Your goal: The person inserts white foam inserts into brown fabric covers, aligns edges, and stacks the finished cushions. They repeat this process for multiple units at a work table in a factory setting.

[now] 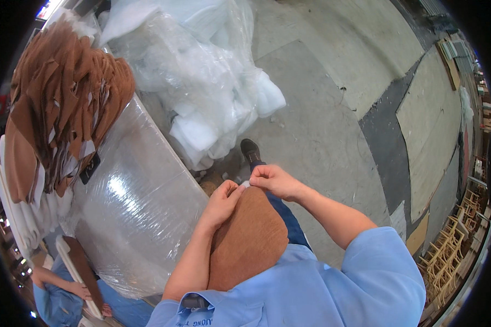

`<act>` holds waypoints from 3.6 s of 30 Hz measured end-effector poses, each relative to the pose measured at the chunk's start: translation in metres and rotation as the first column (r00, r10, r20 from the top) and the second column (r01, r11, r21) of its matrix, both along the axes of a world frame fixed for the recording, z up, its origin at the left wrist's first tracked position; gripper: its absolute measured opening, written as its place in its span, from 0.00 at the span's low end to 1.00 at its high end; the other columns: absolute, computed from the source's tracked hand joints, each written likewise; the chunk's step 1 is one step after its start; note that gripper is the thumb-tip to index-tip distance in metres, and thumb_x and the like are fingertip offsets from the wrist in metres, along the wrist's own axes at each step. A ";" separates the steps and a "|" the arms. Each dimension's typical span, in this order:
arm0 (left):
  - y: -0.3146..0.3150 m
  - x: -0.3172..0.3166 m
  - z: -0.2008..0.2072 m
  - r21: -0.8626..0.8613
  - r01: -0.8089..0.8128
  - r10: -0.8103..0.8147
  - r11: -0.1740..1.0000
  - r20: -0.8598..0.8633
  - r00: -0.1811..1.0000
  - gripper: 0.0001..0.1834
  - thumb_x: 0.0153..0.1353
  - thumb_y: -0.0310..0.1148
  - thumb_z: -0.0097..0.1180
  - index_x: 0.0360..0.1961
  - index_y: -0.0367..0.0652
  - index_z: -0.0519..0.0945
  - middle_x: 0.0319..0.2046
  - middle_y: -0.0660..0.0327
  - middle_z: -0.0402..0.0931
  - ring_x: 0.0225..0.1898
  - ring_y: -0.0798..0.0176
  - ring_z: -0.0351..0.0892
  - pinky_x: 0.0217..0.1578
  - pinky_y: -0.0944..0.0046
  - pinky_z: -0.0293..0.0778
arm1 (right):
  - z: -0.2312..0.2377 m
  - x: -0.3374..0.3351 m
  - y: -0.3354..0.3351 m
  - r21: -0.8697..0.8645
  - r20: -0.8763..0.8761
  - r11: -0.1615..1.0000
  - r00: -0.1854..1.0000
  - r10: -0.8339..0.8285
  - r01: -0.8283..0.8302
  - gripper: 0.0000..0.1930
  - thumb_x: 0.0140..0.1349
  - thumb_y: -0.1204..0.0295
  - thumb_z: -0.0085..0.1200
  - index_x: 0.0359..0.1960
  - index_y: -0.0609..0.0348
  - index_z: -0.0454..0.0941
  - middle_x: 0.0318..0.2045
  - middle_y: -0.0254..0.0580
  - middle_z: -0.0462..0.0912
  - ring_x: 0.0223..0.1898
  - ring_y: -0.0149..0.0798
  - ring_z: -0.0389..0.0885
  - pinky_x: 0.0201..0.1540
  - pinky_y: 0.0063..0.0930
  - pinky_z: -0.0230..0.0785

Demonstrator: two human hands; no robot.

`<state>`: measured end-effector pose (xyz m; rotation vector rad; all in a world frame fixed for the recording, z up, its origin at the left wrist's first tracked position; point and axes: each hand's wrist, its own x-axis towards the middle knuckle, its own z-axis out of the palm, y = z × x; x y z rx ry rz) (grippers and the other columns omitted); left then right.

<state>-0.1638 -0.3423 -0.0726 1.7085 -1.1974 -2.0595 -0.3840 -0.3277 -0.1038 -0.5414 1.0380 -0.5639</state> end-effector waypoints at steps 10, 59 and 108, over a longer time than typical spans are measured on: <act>0.005 -0.007 -0.015 -0.153 0.086 -0.055 0.984 0.197 0.979 0.19 0.78 0.40 0.56 0.32 0.36 0.80 0.23 0.70 0.71 0.29 0.75 0.67 0.31 0.66 0.66 | -0.008 0.033 0.006 0.201 -0.236 0.974 0.970 -0.056 0.105 0.13 0.76 0.63 0.58 0.36 0.59 0.80 0.32 0.29 0.82 0.35 0.23 0.76 0.37 0.26 0.71; -0.017 0.008 0.014 0.159 0.175 -0.204 0.972 0.191 0.960 0.15 0.81 0.36 0.50 0.42 0.34 0.81 0.33 0.68 0.79 0.37 0.75 0.73 0.40 0.67 0.73 | -0.025 0.065 0.043 0.502 0.089 0.767 0.858 -0.506 0.400 0.11 0.76 0.65 0.58 0.34 0.54 0.78 0.32 0.29 0.81 0.33 0.25 0.75 0.39 0.26 0.69; -0.026 0.012 -0.035 0.116 -0.343 0.359 0.932 -0.429 0.829 0.44 0.79 0.67 0.32 0.84 0.52 0.45 0.79 0.44 0.52 0.78 0.41 0.58 0.75 0.45 0.58 | 0.014 0.062 -0.035 -0.438 0.221 0.893 0.975 -0.004 0.103 0.31 0.81 0.54 0.38 0.27 0.63 0.84 0.32 0.45 0.88 0.40 0.36 0.85 0.48 0.31 0.74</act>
